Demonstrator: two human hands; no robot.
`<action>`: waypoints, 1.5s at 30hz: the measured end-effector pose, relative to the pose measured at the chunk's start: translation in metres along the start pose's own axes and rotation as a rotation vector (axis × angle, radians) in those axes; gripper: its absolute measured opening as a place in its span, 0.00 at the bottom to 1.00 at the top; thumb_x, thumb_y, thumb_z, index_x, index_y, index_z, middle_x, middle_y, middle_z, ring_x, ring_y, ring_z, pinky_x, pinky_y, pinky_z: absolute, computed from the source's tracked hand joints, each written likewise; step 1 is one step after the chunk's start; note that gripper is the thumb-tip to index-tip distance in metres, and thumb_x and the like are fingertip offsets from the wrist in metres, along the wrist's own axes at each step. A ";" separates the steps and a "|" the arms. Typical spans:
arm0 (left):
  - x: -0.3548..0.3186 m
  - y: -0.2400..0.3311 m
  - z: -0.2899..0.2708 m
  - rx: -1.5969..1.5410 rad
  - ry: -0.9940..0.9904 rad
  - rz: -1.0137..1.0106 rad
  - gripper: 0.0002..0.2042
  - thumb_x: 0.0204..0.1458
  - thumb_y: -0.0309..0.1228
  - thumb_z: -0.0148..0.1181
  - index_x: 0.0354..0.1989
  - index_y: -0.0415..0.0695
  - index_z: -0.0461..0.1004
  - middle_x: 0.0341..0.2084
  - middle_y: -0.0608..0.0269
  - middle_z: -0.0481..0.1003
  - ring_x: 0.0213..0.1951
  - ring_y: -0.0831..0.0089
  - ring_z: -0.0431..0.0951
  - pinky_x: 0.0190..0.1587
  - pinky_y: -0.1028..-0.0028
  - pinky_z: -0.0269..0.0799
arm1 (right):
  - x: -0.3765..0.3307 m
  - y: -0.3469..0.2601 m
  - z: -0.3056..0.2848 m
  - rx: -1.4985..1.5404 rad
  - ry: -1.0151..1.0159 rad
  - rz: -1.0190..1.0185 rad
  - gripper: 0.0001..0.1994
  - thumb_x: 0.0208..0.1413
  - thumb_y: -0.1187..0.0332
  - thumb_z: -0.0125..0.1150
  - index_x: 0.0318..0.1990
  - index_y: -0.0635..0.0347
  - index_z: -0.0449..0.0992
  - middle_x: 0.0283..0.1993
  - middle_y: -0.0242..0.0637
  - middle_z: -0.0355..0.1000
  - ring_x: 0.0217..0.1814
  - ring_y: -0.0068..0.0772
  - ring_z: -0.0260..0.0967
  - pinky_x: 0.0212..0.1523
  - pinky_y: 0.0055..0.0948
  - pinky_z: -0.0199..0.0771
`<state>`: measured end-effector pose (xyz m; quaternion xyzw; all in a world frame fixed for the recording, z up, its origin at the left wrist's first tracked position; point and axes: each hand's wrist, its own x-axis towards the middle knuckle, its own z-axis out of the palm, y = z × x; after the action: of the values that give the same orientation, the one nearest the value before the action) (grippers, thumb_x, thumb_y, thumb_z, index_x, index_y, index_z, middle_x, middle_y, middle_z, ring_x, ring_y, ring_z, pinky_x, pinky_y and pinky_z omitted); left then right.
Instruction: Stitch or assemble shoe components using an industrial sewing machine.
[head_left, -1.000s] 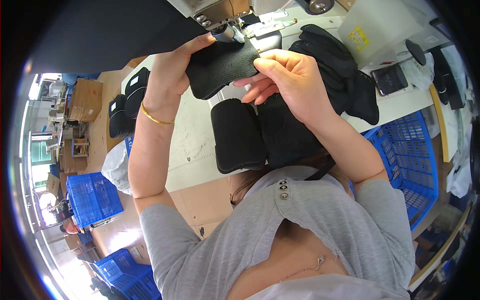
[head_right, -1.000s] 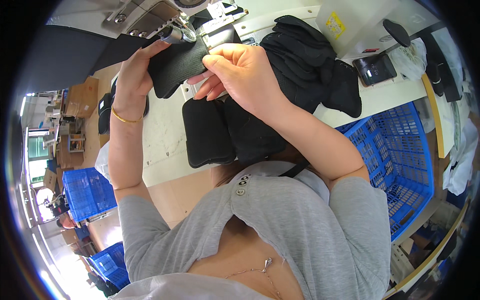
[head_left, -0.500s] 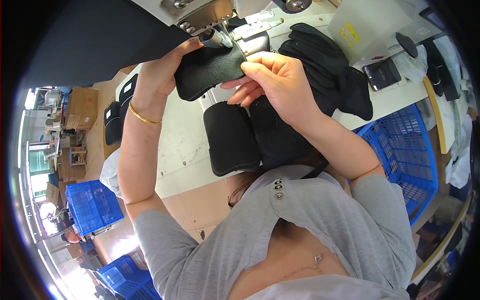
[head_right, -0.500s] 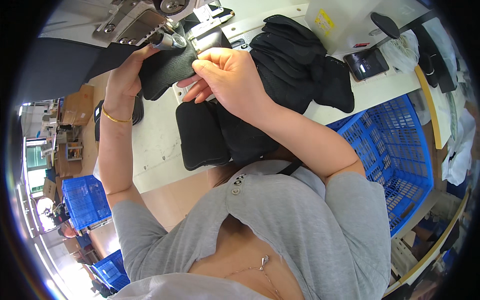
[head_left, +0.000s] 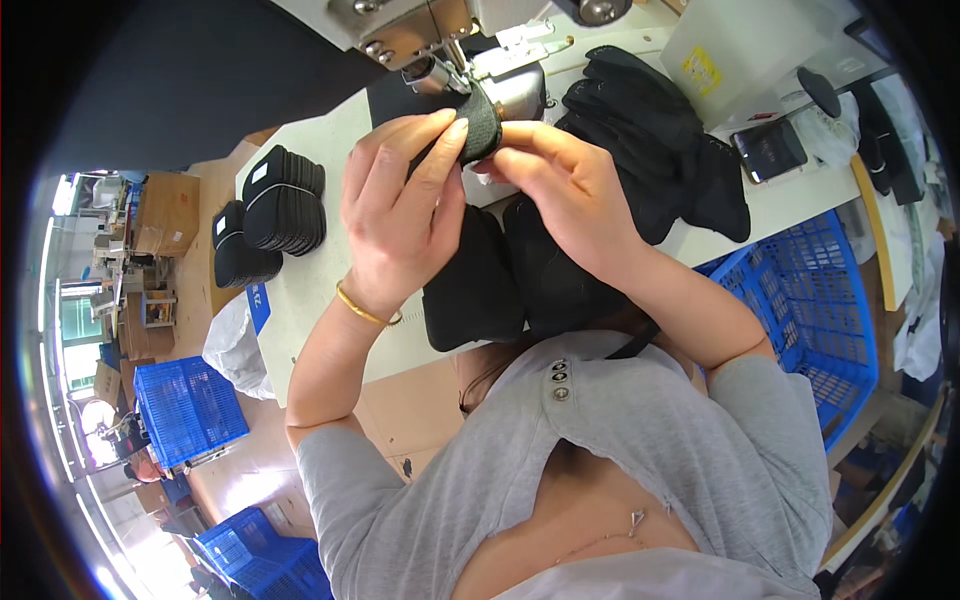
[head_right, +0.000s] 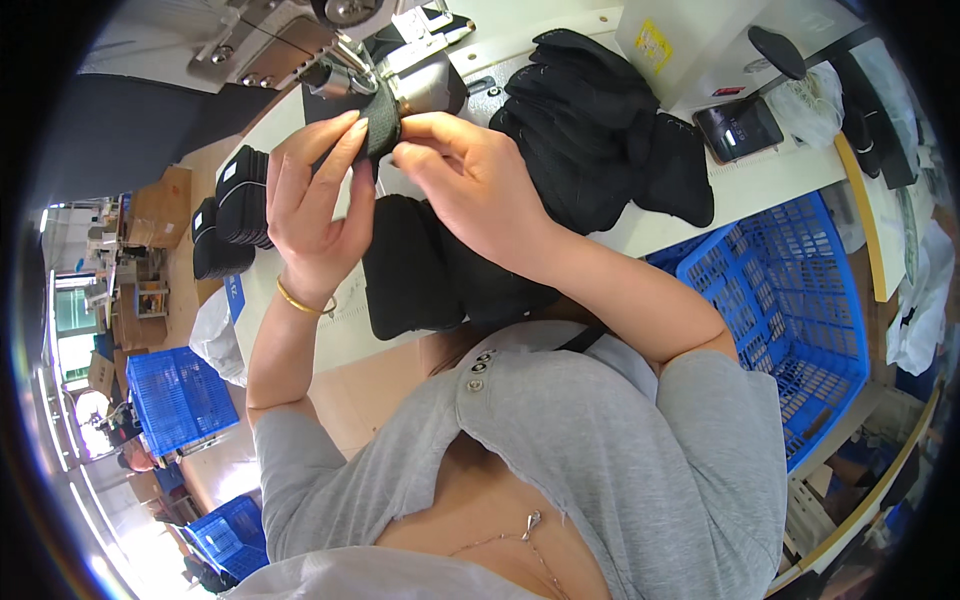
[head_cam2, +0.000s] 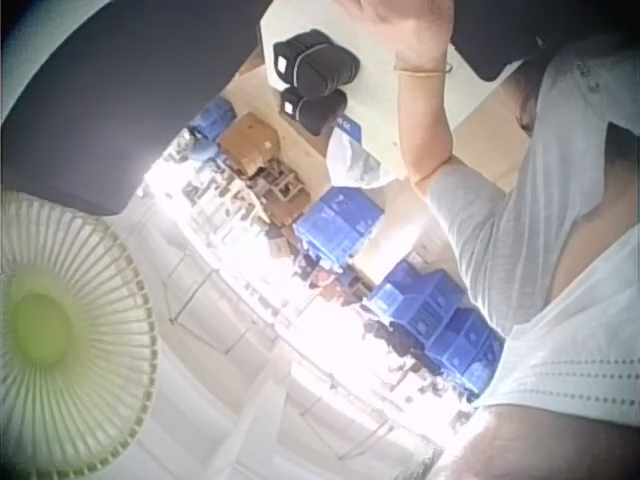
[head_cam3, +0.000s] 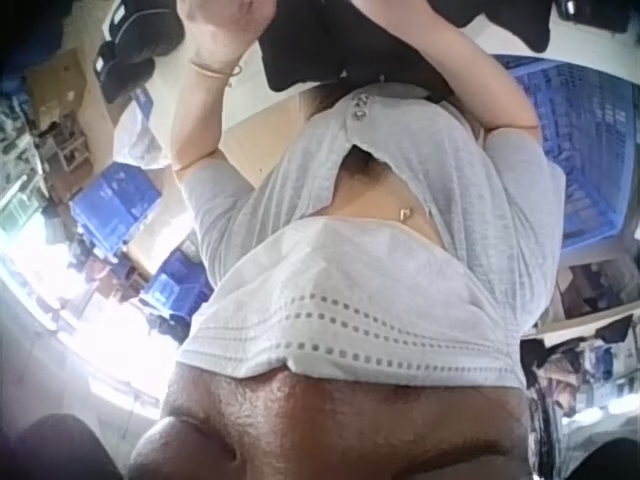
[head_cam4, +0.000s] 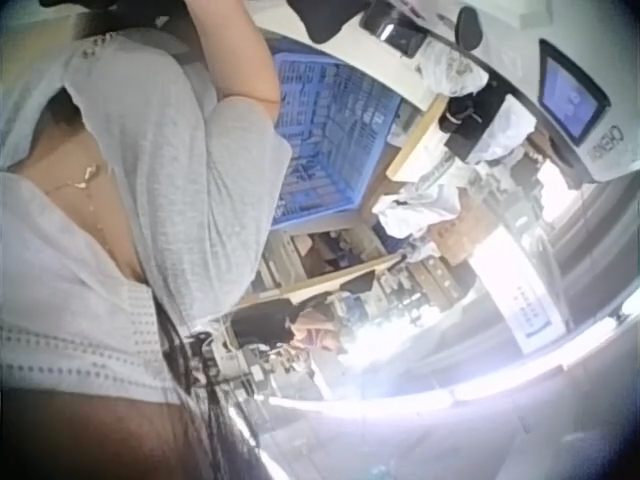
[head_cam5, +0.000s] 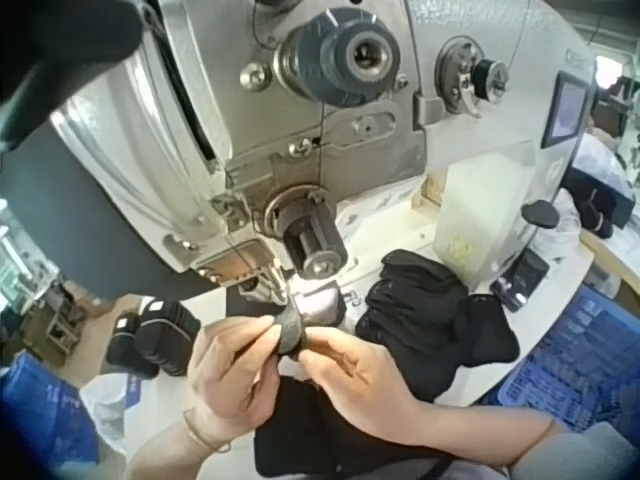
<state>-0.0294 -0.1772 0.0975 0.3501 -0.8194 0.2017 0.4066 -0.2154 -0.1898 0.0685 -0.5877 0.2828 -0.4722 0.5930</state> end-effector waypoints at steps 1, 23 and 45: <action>-0.002 -0.001 0.002 0.002 -0.005 -0.008 0.19 0.38 0.16 0.63 0.44 0.37 0.80 0.42 0.56 0.78 0.44 0.59 0.78 0.46 0.65 0.73 | -0.002 0.001 0.002 0.004 -0.005 0.007 0.15 0.67 0.71 0.50 0.55 0.71 0.72 0.47 0.38 0.78 0.51 0.25 0.74 0.54 0.25 0.75; 0.006 -0.002 0.000 0.097 -0.044 0.099 0.17 0.37 0.19 0.64 0.40 0.40 0.83 0.39 0.62 0.81 0.40 0.66 0.81 0.39 0.72 0.80 | 0.002 0.017 0.024 0.172 0.010 -0.020 0.13 0.68 0.73 0.49 0.53 0.74 0.73 0.48 0.39 0.75 0.49 0.26 0.74 0.57 0.28 0.76; 0.009 -0.014 -0.005 0.093 -0.089 0.138 0.17 0.37 0.19 0.63 0.40 0.39 0.82 0.39 0.61 0.81 0.41 0.66 0.81 0.37 0.72 0.79 | 0.004 0.018 0.045 0.375 0.080 -0.071 0.10 0.65 0.76 0.47 0.44 0.73 0.74 0.38 0.38 0.77 0.41 0.20 0.71 0.47 0.25 0.76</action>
<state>-0.0204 -0.1875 0.1082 0.3201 -0.8486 0.2512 0.3382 -0.1696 -0.1766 0.0585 -0.4572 0.1921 -0.5602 0.6635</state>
